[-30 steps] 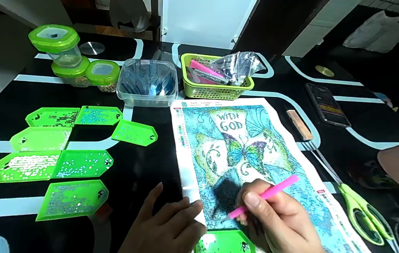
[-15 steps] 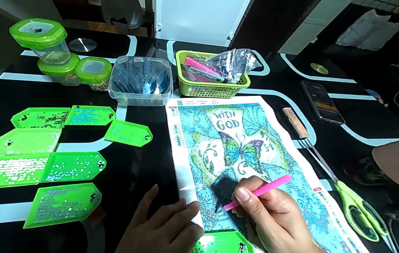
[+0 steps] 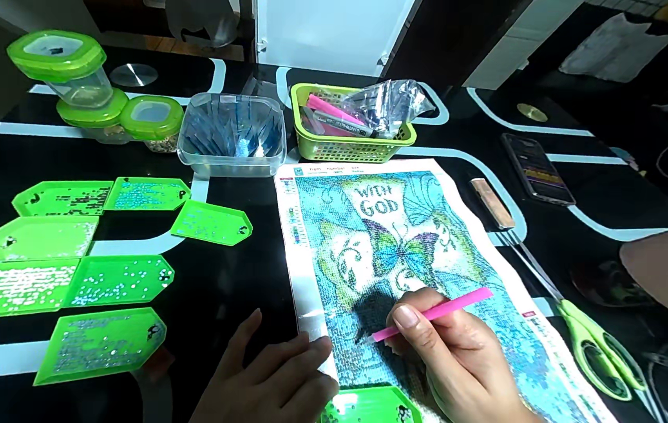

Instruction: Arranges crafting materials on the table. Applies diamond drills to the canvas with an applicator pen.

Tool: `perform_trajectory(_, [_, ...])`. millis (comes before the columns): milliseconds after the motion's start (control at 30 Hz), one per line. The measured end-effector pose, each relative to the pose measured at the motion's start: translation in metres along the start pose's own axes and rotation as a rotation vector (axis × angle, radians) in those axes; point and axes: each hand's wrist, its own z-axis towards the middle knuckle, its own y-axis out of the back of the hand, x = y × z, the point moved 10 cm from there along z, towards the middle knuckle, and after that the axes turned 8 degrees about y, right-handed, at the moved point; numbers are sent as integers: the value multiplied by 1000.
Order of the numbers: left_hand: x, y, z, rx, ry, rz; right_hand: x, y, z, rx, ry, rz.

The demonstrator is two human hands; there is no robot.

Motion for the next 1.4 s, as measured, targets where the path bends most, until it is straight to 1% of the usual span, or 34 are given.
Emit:
perform_trajectory(433, [0,0,0,5,3,-3,0,1,0,0,1,-6])
perform_trajectory(667, [0,1,0,-3,-3,-12,5,-8,-1,59,27,46])
perform_trajectory(1033, [0,0,0,1,-3,-1,9,-14,-1,109,69,-22])
perform_trajectory(1100, [0,0,0,3,-2,-5,11,-15,-1,119,82,-53])
perform_trajectory(1200, [0,0,0,0,-4,-1,20,-17,-2,156,122,-171])
perform_trajectory(1400, [0,1,0,-10,-8,-6,38,-24,-3,196,245,-352])
